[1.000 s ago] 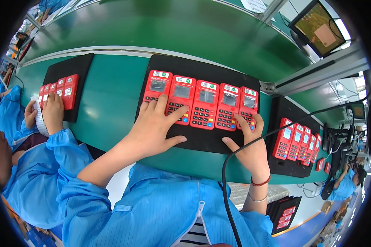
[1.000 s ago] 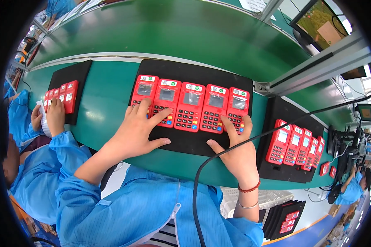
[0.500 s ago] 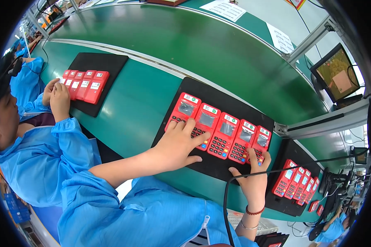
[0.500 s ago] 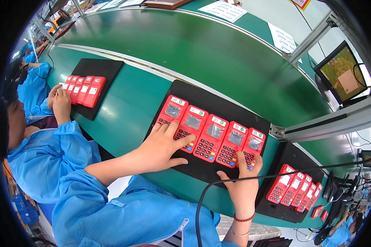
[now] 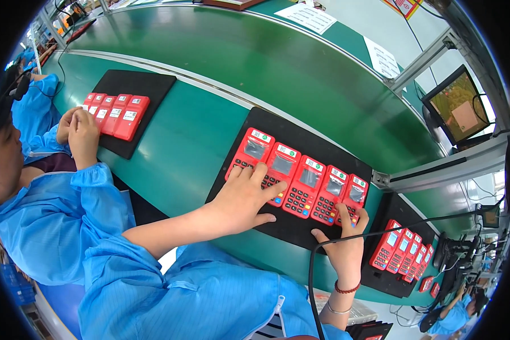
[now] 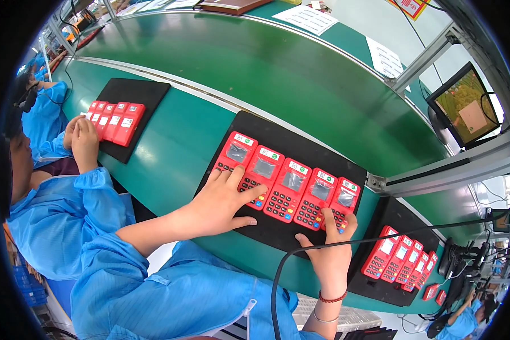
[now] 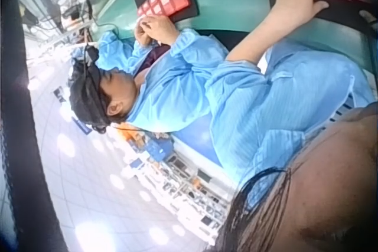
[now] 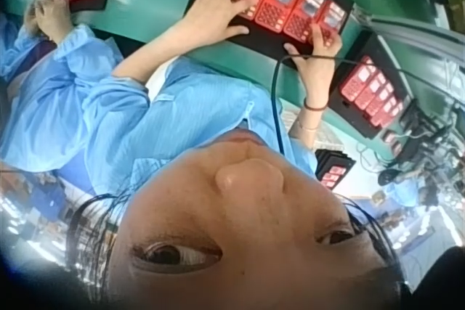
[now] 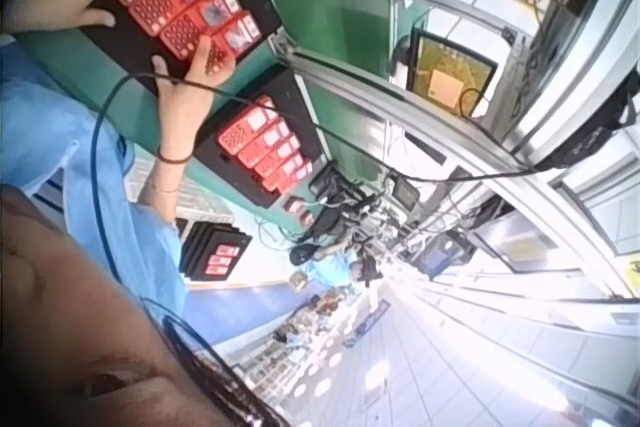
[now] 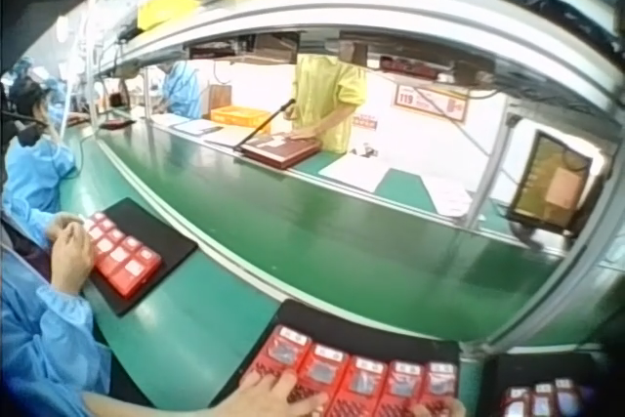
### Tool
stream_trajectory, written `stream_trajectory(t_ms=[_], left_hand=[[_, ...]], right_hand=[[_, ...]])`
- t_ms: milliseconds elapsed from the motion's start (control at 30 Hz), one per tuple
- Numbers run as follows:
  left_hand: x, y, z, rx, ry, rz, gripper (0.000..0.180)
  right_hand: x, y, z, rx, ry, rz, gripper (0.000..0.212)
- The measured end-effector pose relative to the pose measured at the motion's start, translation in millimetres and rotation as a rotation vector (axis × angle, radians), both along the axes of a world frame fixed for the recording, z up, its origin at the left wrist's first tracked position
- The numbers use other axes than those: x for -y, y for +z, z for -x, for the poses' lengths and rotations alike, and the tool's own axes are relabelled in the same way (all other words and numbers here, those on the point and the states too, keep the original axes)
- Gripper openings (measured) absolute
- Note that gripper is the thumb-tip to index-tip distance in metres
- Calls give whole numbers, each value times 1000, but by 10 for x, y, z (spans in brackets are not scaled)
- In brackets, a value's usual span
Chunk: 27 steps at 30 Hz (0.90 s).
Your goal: The person tests and configures handheld electronic devices by hand on an assembly line.
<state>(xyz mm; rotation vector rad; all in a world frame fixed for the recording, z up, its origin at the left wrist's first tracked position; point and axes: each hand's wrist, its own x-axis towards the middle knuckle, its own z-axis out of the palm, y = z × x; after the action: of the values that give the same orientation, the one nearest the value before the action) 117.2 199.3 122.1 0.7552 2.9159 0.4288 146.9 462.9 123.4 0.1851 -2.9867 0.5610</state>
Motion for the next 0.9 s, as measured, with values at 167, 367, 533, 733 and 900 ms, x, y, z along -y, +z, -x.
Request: stream_trajectory(t_ms=[167,367,533,733,900], left_hand=[[-13,-10,6,-3,4,9,64],[-1,0,-10,-14,6,-8,64],[-12,-27,-31,-49,4,-4,64],[-26,-7,-41,-64,28,-20,61],[-36,22,-38,-28,66,-40,60]], right_hand=[[3,8,8,19,-11,25,77],[10,18,-6,6,-7,12,77],[-6,-6,-20,22,-16,19,77],[-15,4,-19,22,-20,37,76],[-9,0,2,34,-25,67,74]])
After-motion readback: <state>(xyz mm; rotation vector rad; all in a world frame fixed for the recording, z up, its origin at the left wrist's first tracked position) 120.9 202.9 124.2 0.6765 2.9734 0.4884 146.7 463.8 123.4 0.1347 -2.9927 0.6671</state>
